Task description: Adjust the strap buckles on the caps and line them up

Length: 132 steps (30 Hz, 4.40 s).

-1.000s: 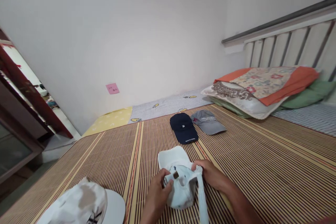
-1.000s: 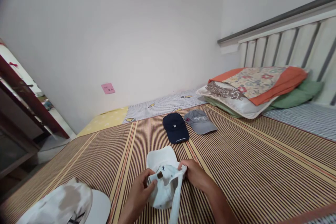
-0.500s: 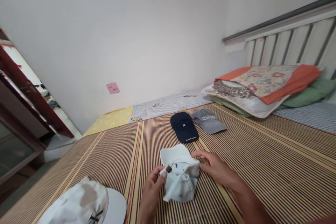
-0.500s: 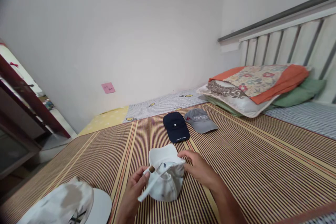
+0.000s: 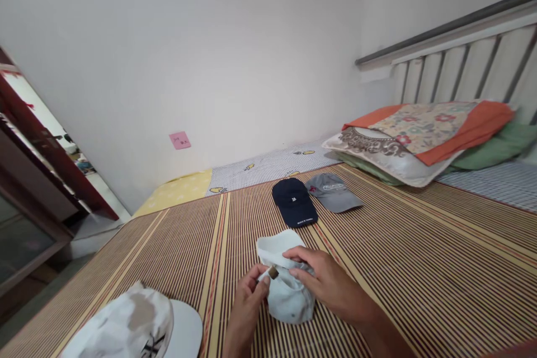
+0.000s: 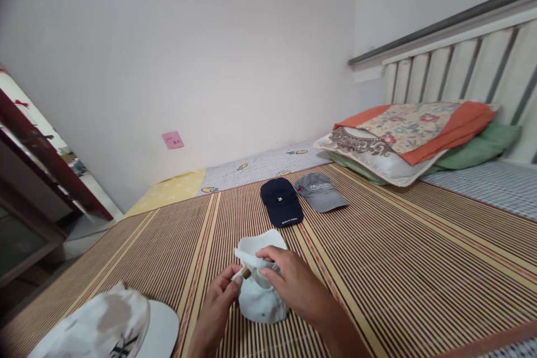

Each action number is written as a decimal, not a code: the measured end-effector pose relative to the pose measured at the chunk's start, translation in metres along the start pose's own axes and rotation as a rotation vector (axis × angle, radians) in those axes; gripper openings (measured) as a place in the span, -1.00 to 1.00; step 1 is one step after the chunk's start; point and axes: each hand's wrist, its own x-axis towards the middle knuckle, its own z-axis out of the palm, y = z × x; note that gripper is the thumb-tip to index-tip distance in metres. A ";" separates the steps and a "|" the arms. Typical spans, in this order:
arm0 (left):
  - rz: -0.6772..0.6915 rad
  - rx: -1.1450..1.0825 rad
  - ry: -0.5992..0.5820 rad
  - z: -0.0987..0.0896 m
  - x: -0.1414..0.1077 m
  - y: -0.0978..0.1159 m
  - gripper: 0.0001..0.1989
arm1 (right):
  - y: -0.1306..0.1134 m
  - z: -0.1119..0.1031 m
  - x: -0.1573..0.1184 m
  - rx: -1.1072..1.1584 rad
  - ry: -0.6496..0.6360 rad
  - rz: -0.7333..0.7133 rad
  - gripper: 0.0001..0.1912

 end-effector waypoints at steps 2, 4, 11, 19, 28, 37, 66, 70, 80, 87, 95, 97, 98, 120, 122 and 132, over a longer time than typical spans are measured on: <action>-0.017 -0.009 0.005 0.000 0.000 0.000 -0.53 | 0.000 0.000 0.000 -0.003 -0.006 0.008 -0.72; -0.032 -0.016 0.014 -0.001 0.000 0.000 -0.52 | 0.000 -0.002 -0.001 -0.001 -0.022 0.011 -0.76; -0.062 -0.097 0.052 -0.007 0.002 -0.010 -0.58 | 0.030 -0.010 0.006 0.317 0.018 0.064 -0.96; -0.044 -0.079 0.039 -0.011 0.001 -0.011 -0.61 | 0.027 -0.018 0.002 0.718 0.093 0.016 -0.68; -0.048 -0.089 -0.031 -0.016 -0.002 -0.013 -0.60 | 0.018 -0.004 0.002 0.427 -0.111 0.086 -0.80; -0.067 -0.175 -0.024 -0.016 -0.001 -0.018 -0.56 | 0.012 -0.001 0.001 0.276 -0.164 0.111 -0.91; -0.144 -0.278 -0.028 -0.013 -0.002 -0.012 -0.51 | 0.029 0.015 0.008 0.331 -0.248 0.176 -0.82; -0.154 -0.282 -0.043 -0.011 -0.002 -0.011 -0.50 | 0.025 0.012 0.008 0.228 -0.192 0.100 -0.85; -0.142 -0.269 -0.092 -0.008 -0.003 -0.009 -0.50 | 0.030 0.009 0.007 0.159 -0.184 0.026 -0.86; -0.135 -0.250 -0.106 -0.009 -0.003 -0.009 -0.49 | 0.030 0.014 0.008 0.251 -0.222 0.100 -0.77; -0.148 -0.207 -0.112 -0.006 -0.003 -0.006 -0.46 | 0.028 0.014 0.007 0.225 -0.160 0.025 -0.80; -0.150 -0.209 -0.109 -0.005 -0.003 -0.005 -0.45 | 0.027 0.015 0.007 0.212 -0.143 0.022 -0.84; -0.149 -0.212 -0.105 -0.005 -0.003 -0.004 -0.45 | 0.027 0.015 0.007 0.209 -0.139 0.027 -0.86; -0.074 -0.301 -0.166 -0.005 -0.002 -0.015 -0.46 | 0.033 0.028 0.013 0.364 -0.208 0.149 -0.94; -0.069 -0.307 -0.158 -0.004 -0.002 -0.016 -0.46 | 0.034 0.030 0.013 0.387 -0.219 0.147 -0.94; -0.058 -0.373 -0.133 0.007 0.002 -0.021 -0.45 | 0.041 0.037 0.014 0.489 -0.251 0.122 -0.94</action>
